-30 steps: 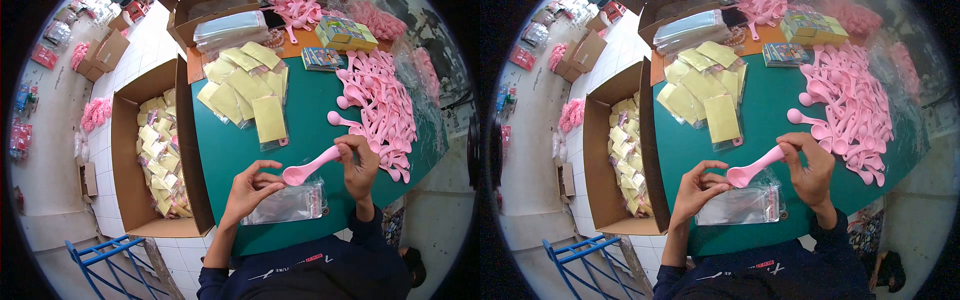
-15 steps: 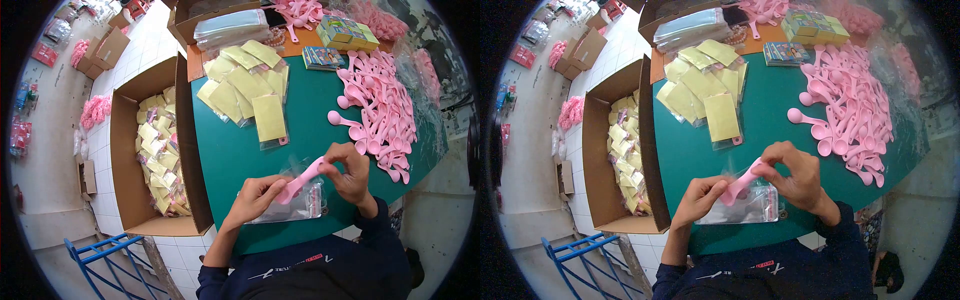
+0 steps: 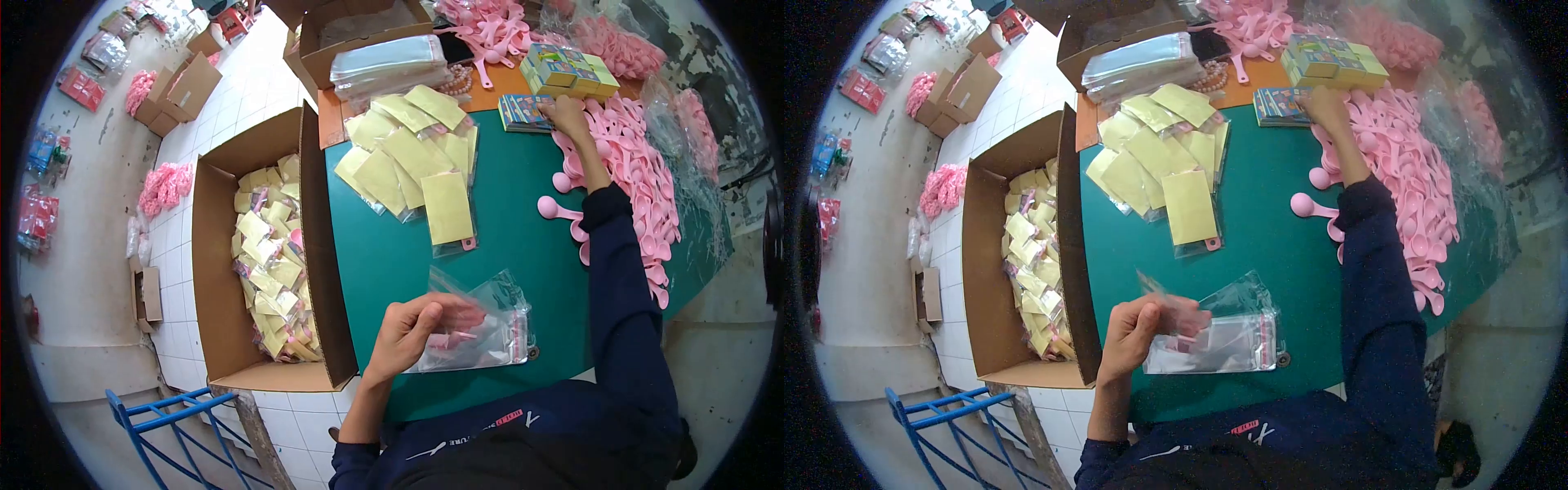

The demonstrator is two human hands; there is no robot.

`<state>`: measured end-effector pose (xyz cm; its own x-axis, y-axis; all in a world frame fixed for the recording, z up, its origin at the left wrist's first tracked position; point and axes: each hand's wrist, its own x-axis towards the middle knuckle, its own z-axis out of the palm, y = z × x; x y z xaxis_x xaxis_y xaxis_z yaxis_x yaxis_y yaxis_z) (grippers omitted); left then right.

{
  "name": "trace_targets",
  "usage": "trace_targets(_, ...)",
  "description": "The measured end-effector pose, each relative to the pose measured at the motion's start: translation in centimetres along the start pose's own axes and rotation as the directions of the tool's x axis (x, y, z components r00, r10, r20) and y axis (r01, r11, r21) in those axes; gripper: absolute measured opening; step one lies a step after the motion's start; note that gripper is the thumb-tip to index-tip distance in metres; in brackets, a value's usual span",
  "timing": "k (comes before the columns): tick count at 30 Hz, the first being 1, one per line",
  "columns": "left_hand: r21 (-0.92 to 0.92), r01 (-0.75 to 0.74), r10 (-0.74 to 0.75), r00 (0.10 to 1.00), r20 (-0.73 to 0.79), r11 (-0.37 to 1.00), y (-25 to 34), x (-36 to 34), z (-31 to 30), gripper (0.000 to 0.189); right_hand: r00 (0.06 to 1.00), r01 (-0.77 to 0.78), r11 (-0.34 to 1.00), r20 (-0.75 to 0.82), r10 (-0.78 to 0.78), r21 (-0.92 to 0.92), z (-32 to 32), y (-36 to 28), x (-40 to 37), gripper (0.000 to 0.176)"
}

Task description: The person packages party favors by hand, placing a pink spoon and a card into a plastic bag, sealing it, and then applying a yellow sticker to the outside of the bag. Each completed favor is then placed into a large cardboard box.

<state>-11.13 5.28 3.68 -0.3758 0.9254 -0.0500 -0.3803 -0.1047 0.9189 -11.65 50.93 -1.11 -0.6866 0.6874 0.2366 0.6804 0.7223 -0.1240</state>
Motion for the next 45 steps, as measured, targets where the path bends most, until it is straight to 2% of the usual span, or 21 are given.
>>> trace_targets(2, -0.001, 0.027, -0.027, 0.999, -0.020, 1.000, -0.2, 0.4, 0.0, 0.039, 0.975, -0.003, 0.999, -0.222, -0.008, -0.045, 0.4, -0.5, -0.6, 0.037)
trace_targets(4, 0.030, 0.069, -0.068, 0.997, -0.046, 0.997, -0.2, 0.8, 0.1, 0.038, 0.872, 0.044, 0.994, -0.481, -0.087, -0.100, 1.2, 0.0, -0.7, 0.036)
trace_targets(7, 0.081, 0.133, -0.129, 0.990, -0.057, 0.988, -0.3, 1.0, -0.2, 0.036, 0.954, 0.064, 0.992, -0.297, -0.029, 0.108, 0.1, 0.4, -0.8, 0.033)
trace_targets(10, 0.093, 0.180, -0.174, 0.982, -0.075, 0.979, -0.4, 1.1, 0.0, 0.037, 0.963, 0.121, 0.989, -0.253, -0.097, 0.082, -1.6, 0.7, -0.9, 0.030)
trace_targets(11, 0.101, 0.193, -0.186, 0.980, -0.069, 0.976, -0.4, 1.2, 0.1, 0.038, 0.866, 0.209, 0.978, -0.467, -0.177, 0.016, -0.9, 1.0, -1.0, 0.030)
trace_targets(14, 0.121, 0.179, -0.175, 0.983, -0.050, 0.976, -0.5, 1.2, 0.2, 0.034, 0.951, 0.254, 0.909, -0.254, -0.174, 0.331, -4.2, -0.1, -2.8, 0.029)
trace_targets(15, 0.122, 0.178, -0.172, 0.983, -0.061, 0.976, -0.4, 1.2, 0.3, 0.035, 0.982, 0.190, 0.812, -0.104, -0.160, 0.552, -6.3, -1.6, -4.9, 0.026)
trace_targets(16, 0.122, 0.179, -0.171, 0.982, -0.075, 0.976, -0.4, 1.1, 0.2, 0.037, 0.975, 0.175, 0.674, -0.032, -0.219, 0.718, -8.6, -4.0, -8.0, 0.024)
trace_targets(17, 0.123, 0.184, -0.174, 0.981, -0.088, 0.975, -0.4, 1.1, 0.2, 0.038, 0.958, 0.125, 0.511, 0.031, -0.287, 0.851, -10.9, -6.4, -11.4, 0.021)
trace_targets(19, 0.092, 0.196, -0.185, 0.976, -0.115, 0.976, -0.3, 1.2, 0.1, 0.035, 0.915, -0.162, 0.358, 0.276, -0.293, 0.920, -14.4, -9.3, -17.4, 0.015)
trace_targets(21, 0.120, 0.207, -0.191, 0.972, -0.136, 0.971, -0.5, 1.5, 0.0, 0.033, 0.857, -0.221, 0.447, 0.392, -0.335, 0.867, -17.0, -10.5, -21.5, 0.011)
trace_targets(23, 0.118, 0.167, -0.155, 0.982, -0.109, 0.979, -1.2, 1.6, -0.1, 0.033, 0.845, 0.203, 0.587, 0.163, -0.510, 0.783, -17.2, -10.6, -22.9, 0.015)
trace_targets(24, 0.117, 0.145, -0.134, 0.986, -0.096, 0.983, -1.5, 1.7, 0.0, 0.033, 0.792, 0.408, 0.609, 0.068, -0.607, 0.680, -17.3, -10.5, -23.2, 0.017)
trace_targets(27, 0.302, 0.113, -0.102, 0.993, -0.051, 0.947, -2.0, 1.7, 0.3, 0.031, 0.752, 0.368, 0.591, 0.144, -0.643, 0.718, -17.7, -10.3, -23.3, 0.020)
trace_targets(30, 0.567, 0.078, -0.092, 0.996, -0.004, 0.820, -1.0, 1.3, 0.9, 0.028, 0.641, 0.341, 0.599, 0.287, -0.712, 0.725, -17.0, -10.3, -23.0, 0.017)
trace_targets(33, 0.536, 0.043, -0.077, 0.996, 0.042, 0.843, -0.6, 1.2, 2.1, 0.028, 0.497, 0.422, 0.608, 0.389, -0.775, 0.673, -15.6, -11.1, -23.7, 0.019)
trace_targets(36, 0.623, 0.079, -0.112, 0.994, 0.013, 0.778, -0.1, 0.6, 2.6, 0.047, 0.557, 0.460, 0.645, 0.366, -0.745, 0.610, -15.9, -11.1, -24.7, 0.022)
trace_targets(39, 0.630, 0.078, -0.124, 0.992, 0.030, 0.773, -0.5, 0.2, 2.8, 0.058, 0.483, 0.337, 0.433, 0.242, -0.842, 0.836, -14.3, -10.1, -24.8, 0.019)
trace_targets(42, 0.625, 0.001, -0.097, 0.988, 0.120, 0.780, -0.7, -0.2, 1.8, 0.066, 0.606, 0.225, 0.534, 0.312, -0.731, 0.815, -14.4, -9.7, -25.5, 0.016)
trace_targets(44, 0.618, -0.082, -0.060, 0.977, 0.205, 0.782, -1.1, -0.6, -0.7, 0.071, 0.706, 0.052, 0.588, 0.386, -0.593, 0.807, -14.2, -8.4, -25.9, 0.015)
trace_targets(45, 0.523, -0.016, -0.102, 0.975, 0.198, 0.852, -0.9, -0.8, -1.4, 0.079, 0.744, -0.039, 0.602, 0.425, -0.516, 0.798, -14.0, -7.8, -26.2, 0.014)
